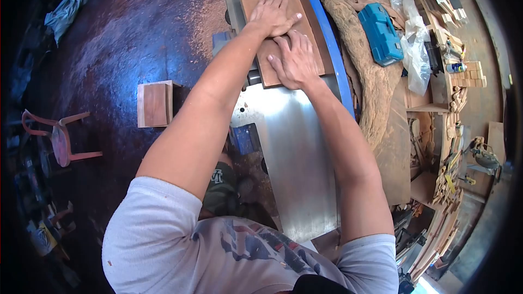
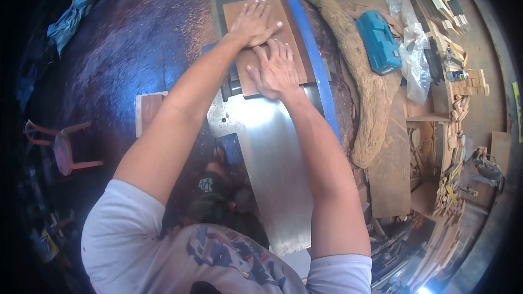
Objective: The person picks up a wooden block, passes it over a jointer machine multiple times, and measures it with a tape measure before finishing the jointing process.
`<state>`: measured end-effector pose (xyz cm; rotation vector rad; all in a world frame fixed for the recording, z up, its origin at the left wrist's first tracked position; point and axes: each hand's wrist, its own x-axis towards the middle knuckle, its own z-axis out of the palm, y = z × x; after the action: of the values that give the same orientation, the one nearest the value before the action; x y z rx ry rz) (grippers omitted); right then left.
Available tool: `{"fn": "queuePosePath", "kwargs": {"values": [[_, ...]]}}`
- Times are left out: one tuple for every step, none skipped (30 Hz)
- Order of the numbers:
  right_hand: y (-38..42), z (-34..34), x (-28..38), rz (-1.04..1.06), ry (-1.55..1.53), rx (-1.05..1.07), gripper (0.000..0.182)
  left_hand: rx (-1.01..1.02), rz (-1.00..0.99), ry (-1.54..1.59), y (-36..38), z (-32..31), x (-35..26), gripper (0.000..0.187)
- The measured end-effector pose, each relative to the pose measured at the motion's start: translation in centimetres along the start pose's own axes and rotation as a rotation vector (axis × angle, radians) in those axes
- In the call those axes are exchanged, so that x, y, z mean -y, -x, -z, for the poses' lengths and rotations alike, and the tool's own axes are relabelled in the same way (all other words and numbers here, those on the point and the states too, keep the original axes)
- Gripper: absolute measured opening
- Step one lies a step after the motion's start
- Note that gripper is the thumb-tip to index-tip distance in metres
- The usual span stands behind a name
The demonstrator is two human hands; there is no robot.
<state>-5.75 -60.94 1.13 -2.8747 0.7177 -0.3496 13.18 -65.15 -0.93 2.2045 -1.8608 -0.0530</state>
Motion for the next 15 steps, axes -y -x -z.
{"fn": "queuePosePath", "kwargs": {"values": [[-0.4, -0.1, -0.1, 0.001, 0.001, 0.002, 0.059, -0.003, 0.002, 0.005, -0.3, -0.1, 0.3, 0.089], [-0.9, -0.2, -0.2, 0.003, 0.002, 0.004, 0.059, -0.007, 0.004, 0.01, -0.7, -0.1, 0.6, 0.089], [-1.3, -0.2, -0.3, 0.003, 0.004, 0.004, 0.059, -0.012, 0.004, 0.014, -1.0, -0.1, 0.8, 0.089], [-1.7, -0.3, -0.4, 0.0, 0.011, 0.012, 0.059, -0.011, 0.004, 0.015, -1.4, -0.1, 1.1, 0.088], [-2.2, -0.3, -0.6, -0.003, 0.018, 0.021, 0.059, -0.009, 0.004, 0.016, -1.8, -0.2, 1.4, 0.088], [-2.7, -0.3, -0.6, -0.004, 0.027, 0.027, 0.06, -0.009, 0.004, 0.016, -2.3, -0.2, 1.8, 0.088], [-3.3, -0.3, -0.7, -0.011, 0.036, 0.038, 0.06, -0.013, 0.008, 0.026, -2.8, -0.3, 2.2, 0.089], [-3.9, -0.4, -0.7, -0.019, 0.043, 0.049, 0.06, -0.015, 0.011, 0.035, -3.3, -0.4, 2.6, 0.09], [-4.5, -0.4, -0.8, -0.027, 0.054, 0.058, 0.06, -0.019, 0.013, 0.045, -3.8, -0.4, 3.0, 0.091], [-5.4, -0.3, -0.9, -0.035, 0.069, 0.072, 0.06, -0.021, 0.01, 0.05, -4.5, -0.2, 3.4, 0.089], [-6.2, -0.5, -1.0, -0.043, 0.083, 0.085, 0.06, -0.022, 0.008, 0.054, -5.0, -0.1, 3.9, 0.087], [-7.0, -0.6, -1.1, -0.054, 0.094, 0.097, 0.06, -0.021, 0.003, 0.055, -5.6, -0.1, 4.6, 0.084], [-7.7, -1.0, -1.4, -0.047, 0.096, 0.089, 0.06, -0.054, 0.026, 0.05, -6.0, -0.1, 5.1, 0.085], [-8.4, -1.3, -1.7, -0.04, 0.099, 0.081, 0.061, -0.088, 0.048, 0.047, -6.3, -0.1, 5.7, 0.085], [-9.2, -1.3, -1.9, -0.037, 0.104, 0.072, 0.062, -0.122, 0.067, 0.045, -6.6, 0.0, 6.3, 0.086]]}}
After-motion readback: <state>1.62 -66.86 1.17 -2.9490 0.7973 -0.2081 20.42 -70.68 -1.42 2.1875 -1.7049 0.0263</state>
